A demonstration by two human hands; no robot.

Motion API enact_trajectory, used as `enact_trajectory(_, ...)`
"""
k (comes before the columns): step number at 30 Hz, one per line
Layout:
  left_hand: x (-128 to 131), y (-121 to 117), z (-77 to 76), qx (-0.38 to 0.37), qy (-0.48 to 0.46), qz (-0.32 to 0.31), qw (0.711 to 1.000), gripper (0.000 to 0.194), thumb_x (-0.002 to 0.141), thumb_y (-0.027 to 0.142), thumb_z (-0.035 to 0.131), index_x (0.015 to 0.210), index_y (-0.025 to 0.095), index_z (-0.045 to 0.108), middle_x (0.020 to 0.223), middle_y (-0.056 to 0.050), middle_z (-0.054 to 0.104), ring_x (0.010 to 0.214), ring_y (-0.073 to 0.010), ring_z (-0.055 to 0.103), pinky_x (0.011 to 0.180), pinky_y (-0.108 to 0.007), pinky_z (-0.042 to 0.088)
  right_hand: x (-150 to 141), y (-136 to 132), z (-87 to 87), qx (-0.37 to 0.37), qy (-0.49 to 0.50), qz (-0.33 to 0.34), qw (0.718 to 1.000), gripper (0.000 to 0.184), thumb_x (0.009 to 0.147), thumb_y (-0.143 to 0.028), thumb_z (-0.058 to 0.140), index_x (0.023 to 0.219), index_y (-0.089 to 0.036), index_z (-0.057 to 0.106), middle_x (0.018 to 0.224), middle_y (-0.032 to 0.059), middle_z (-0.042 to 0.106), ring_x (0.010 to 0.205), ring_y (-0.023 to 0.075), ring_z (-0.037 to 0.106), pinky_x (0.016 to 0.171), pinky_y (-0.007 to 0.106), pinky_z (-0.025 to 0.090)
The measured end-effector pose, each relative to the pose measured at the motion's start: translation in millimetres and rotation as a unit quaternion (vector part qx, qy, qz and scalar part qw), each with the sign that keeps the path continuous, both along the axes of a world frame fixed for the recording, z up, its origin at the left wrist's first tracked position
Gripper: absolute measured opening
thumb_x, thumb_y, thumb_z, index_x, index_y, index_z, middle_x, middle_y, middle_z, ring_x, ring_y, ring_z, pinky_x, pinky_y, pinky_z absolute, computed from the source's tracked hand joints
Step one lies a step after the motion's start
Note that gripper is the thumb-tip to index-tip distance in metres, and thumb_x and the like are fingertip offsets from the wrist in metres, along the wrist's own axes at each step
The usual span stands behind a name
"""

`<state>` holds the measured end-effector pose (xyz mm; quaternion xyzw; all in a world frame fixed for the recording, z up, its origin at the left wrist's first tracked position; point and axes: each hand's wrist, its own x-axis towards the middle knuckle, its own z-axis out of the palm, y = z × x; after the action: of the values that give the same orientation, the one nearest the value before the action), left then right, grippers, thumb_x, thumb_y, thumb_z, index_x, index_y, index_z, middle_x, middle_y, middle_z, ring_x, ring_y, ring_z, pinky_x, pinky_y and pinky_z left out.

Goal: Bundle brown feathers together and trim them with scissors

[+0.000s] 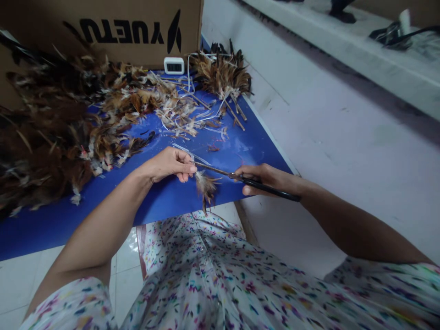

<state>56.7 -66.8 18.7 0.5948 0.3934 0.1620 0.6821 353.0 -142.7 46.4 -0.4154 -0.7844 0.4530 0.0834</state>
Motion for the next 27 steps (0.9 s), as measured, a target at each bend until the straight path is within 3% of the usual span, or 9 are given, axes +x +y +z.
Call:
enact_trajectory(5, 0, 0, 0.7, 0.015, -0.004, 0.015, 1.0, 0.035, 0.058, 0.039, 0.086, 0.066, 0.011, 0.066, 0.056, -0.002, 0.064, 0.047, -0.0077, 0.059, 0.046, -0.016, 0.05, 1, 2, -5.2, -0.003, 0.033, 0.008, 0.999, 0.042, 0.088, -0.054, 0.054, 0.101, -0.015, 0.057, 0.066, -0.0042, 0.041, 0.058, 0.008, 0.035, 0.053, 0.021, 0.028)
enact_trajectory(12, -1, -1, 2.1, 0.038, -0.015, 0.029, 0.999, 0.031, 0.061, 0.036, 0.085, 0.063, 0.012, 0.066, 0.055, -0.001, 0.063, 0.045, -0.0072, 0.058, 0.045, -0.016, 0.049, -4, 0, 2.1, -0.011, 0.063, 0.031, 0.998, 0.041, 0.092, -0.053, 0.048, 0.096, -0.013, 0.057, 0.073, 0.0001, 0.048, 0.064, 0.0092, 0.044, 0.057, 0.022, 0.035)
enact_trajectory(19, -2, -1, 4.6, 0.046, -0.023, 0.039, 0.998, 0.028, 0.06, 0.032, 0.085, 0.064, 0.012, 0.066, 0.055, -0.002, 0.064, 0.044, -0.0074, 0.058, 0.044, -0.017, 0.049, -6, -9, -8.3, -0.144, 0.133, -0.011, 0.981, 0.043, 0.093, -0.056, 0.045, 0.107, -0.015, 0.051, 0.056, -0.0086, 0.033, 0.039, 0.0044, 0.027, 0.038, 0.02, 0.018)
enact_trajectory(23, -1, 0, 3.9, 0.033, -0.043, 0.05, 0.997, 0.028, 0.058, 0.03, 0.086, 0.063, 0.011, 0.066, 0.055, -0.002, 0.064, 0.042, -0.0078, 0.058, 0.043, -0.017, 0.05, -12, -11, -6.5, -0.088, 0.131, -0.017, 0.987, 0.043, 0.092, -0.056, 0.046, 0.099, -0.014, 0.055, 0.061, -0.0052, 0.038, 0.048, 0.0061, 0.034, 0.044, 0.021, 0.024)
enact_trajectory(27, 0, 1, 2.3, 0.018, -0.054, 0.069, 0.996, 0.029, 0.055, 0.028, 0.087, 0.062, 0.01, 0.065, 0.055, -0.002, 0.065, 0.041, -0.0079, 0.057, 0.041, -0.017, 0.049, -17, -13, -4.9, -0.008, 0.065, -0.053, 0.996, 0.045, 0.086, -0.058, 0.053, 0.095, -0.014, 0.058, 0.066, -0.0032, 0.042, 0.059, 0.0086, 0.037, 0.053, 0.023, 0.027)
